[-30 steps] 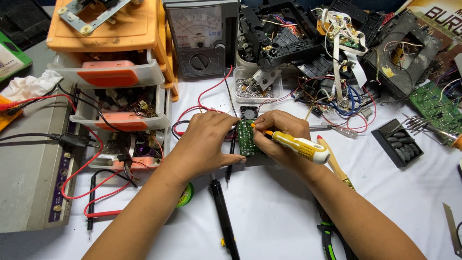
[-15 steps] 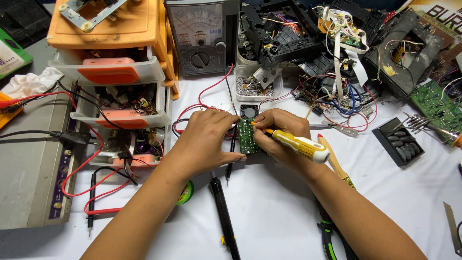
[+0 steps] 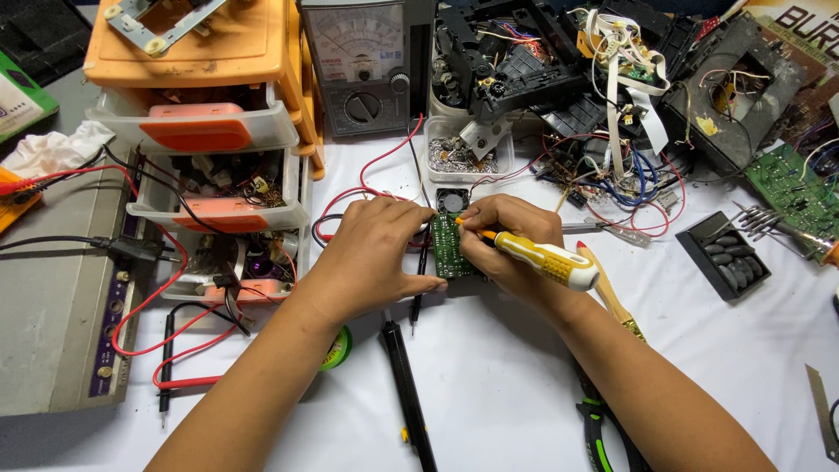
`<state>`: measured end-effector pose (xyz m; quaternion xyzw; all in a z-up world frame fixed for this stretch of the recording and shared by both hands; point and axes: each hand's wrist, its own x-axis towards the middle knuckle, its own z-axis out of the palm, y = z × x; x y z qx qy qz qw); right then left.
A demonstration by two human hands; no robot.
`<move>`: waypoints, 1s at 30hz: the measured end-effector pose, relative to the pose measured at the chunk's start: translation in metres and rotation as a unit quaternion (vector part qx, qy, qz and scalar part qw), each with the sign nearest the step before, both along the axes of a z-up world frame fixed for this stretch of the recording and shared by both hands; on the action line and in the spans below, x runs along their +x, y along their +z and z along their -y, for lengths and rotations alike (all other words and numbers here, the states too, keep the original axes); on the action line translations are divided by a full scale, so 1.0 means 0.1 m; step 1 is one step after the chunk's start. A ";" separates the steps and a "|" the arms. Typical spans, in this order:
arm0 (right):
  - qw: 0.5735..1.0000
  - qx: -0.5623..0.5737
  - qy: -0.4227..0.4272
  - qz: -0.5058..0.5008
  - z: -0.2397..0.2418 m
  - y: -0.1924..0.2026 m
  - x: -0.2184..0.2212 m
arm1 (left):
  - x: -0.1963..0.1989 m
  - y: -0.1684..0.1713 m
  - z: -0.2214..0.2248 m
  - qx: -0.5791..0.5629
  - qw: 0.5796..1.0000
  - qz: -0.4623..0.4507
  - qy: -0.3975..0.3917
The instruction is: The person is performing electronics repair by soldering components onto a circuit board, using a screwdriver to adjust parts, and cleaning the board with a brush.
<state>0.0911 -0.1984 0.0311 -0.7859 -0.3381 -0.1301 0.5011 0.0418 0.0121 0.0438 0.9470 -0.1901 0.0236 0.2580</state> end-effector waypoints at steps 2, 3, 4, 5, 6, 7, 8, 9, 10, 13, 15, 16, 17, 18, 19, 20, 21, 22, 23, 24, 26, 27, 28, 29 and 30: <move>1.000 0.002 0.003 -0.002 -0.01 -0.01 0.01 | 0.00 0.00 0.00 0.002 1.000 0.003 0.000; 1.000 0.003 0.003 -0.002 0.00 0.00 0.00 | 0.00 0.00 0.00 0.003 1.000 0.003 0.000; 1.000 0.002 0.003 -0.005 0.00 0.01 -0.01 | 0.00 0.00 0.00 0.001 1.000 0.002 0.001; 1.000 0.002 0.004 -0.008 0.00 0.02 -0.01 | 0.00 0.01 0.00 -0.001 1.000 0.002 0.002; 1.000 0.002 0.004 -0.007 0.01 0.01 0.00 | 0.00 0.01 0.00 -0.001 1.000 0.002 0.002; 1.000 0.007 -0.002 -0.013 0.01 0.01 0.00 | 0.01 0.01 0.00 -0.001 1.000 0.002 0.002; 1.000 0.012 -0.009 -0.018 0.01 0.00 0.01 | 0.01 0.01 0.00 -0.002 1.000 0.002 0.002; 1.000 0.012 -0.009 -0.018 0.01 0.00 0.01 | 0.01 0.01 0.00 -0.002 1.000 0.002 0.002; 1.000 0.015 -0.007 -0.017 0.01 -0.01 0.01 | 0.00 0.00 0.00 -0.003 1.000 0.004 0.001; 1.000 0.017 -0.005 -0.015 0.00 -0.02 0.01 | 0.00 -0.01 0.00 -0.004 1.000 0.006 0.001; 1.000 0.016 -0.004 -0.014 -0.01 -0.02 0.01 | 0.00 -0.02 0.00 -0.004 1.000 0.008 0.001; 1.000 0.014 -0.005 -0.012 -0.01 -0.02 0.00 | 0.00 -0.03 0.00 -0.004 1.000 0.010 0.000; 1.000 0.012 -0.007 -0.010 -0.02 -0.03 0.00 | 0.00 -0.03 0.00 -0.003 1.000 0.012 -0.001; 1.000 0.012 -0.007 -0.010 -0.01 -0.01 0.00 | 0.01 -0.04 0.00 -0.004 1.000 0.011 -0.001; 1.000 0.007 -0.003 -0.010 -0.01 0.00 -0.01 | 0.01 -0.05 0.00 -0.003 1.000 0.014 -0.002; 1.000 0.002 0.001 -0.009 -0.01 0.02 -0.01 | 0.01 -0.06 -0.01 -0.002 1.000 0.018 -0.002; 1.000 0.002 0.001 -0.009 -0.01 0.01 -0.01 | 0.01 -0.05 0.00 -0.002 1.000 0.018 -0.002; 1.000 0.004 0.001 -0.006 -0.01 0.01 -0.01 | 0.01 -0.04 0.00 -0.001 1.000 0.018 -0.001; 1.000 0.005 0.000 -0.003 -0.01 0.01 0.00 | 0.00 -0.03 0.00 0.000 1.000 0.016 -0.001; 1.000 0.005 0.000 -0.003 -0.01 0.01 -0.01 | 0.00 -0.03 0.00 -0.001 1.000 0.017 -0.001; 1.000 0.009 0.003 -0.003 -0.02 0.02 -0.01 | 0.00 -0.03 0.01 -0.001 1.000 0.017 0.000; 1.000 0.009 0.003 -0.003 -0.01 0.01 -0.01 | 0.00 -0.04 0.00 -0.001 1.000 0.017 0.000; 1.000 0.008 0.005 -0.006 -0.01 0.01 -0.01 | 0.00 -0.04 0.00 0.001 1.000 0.021 -0.001; 1.000 0.007 0.007 -0.008 0.00 0.01 -0.01 | 0.00 -0.05 0.00 0.003 1.000 0.025 -0.001; 1.000 0.007 0.008 -0.007 -0.01 0.01 -0.01 | 0.00 -0.05 0.00 0.003 1.000 0.025 -0.001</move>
